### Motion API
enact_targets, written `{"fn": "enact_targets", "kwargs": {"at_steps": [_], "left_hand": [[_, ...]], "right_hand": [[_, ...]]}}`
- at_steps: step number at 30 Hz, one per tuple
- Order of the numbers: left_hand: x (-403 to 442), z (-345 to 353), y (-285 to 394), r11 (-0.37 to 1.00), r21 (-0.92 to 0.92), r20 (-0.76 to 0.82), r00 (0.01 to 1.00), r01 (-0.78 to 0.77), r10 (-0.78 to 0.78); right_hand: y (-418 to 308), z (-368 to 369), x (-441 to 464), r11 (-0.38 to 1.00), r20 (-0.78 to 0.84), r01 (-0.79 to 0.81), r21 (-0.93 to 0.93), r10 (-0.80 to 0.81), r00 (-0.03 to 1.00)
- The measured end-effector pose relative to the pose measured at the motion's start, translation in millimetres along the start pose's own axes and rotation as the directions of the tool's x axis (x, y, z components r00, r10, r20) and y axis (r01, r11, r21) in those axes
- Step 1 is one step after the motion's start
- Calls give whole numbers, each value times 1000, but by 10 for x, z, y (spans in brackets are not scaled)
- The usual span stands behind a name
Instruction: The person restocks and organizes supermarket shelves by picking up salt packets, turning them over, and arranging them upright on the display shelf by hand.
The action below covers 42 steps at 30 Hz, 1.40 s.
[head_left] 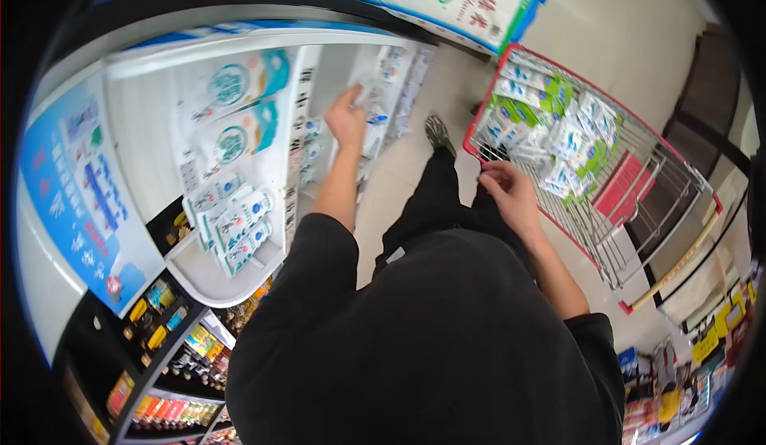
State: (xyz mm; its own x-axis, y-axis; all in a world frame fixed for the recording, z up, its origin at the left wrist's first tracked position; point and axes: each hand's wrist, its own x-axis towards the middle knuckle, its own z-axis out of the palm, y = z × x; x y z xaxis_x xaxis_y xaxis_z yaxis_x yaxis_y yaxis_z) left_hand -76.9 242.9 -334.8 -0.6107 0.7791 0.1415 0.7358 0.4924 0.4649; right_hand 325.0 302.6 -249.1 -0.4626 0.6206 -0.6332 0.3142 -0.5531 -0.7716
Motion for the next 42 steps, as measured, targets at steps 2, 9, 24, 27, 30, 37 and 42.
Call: {"fn": "enact_targets", "kwargs": {"at_steps": [2, 9, 24, 27, 30, 37, 42], "left_hand": [[-186, -330, 344, 998, -31, -34, 998, -63, 61], [-388, -1682, 1517, 861, -448, 147, 931, -239, 335], [-866, -3172, 1133, 293, -885, 415, 899, 362, 144], [-1073, -3270, 917, 366, -908, 301, 925, 203, 233], [-1165, -3336, 848, 212, -934, 327, 928, 288, 177], [-1172, -3438, 688, 15, -933, 358, 924, 360, 136], [-1176, -3540, 822, -167, -908, 377, 923, 385, 78]], "right_hand": [[-136, -17, 48, 993, 9, 75, -92, -74, 997], [-982, 357, -69, 649, 60, 553, -523, -619, 783], [-1300, 2316, -1330, 956, 386, 162, 244, -249, 888], [-1355, 2469, -1475, 963, 388, 183, 196, -247, 888], [-1247, 2592, -1490, 969, 320, 194, 154, -234, 918], [-1422, 2711, -1619, 954, 284, 300, -9, -285, 915], [-1534, 2891, -1665, 571, -12, 715, -403, -785, 620]]}}
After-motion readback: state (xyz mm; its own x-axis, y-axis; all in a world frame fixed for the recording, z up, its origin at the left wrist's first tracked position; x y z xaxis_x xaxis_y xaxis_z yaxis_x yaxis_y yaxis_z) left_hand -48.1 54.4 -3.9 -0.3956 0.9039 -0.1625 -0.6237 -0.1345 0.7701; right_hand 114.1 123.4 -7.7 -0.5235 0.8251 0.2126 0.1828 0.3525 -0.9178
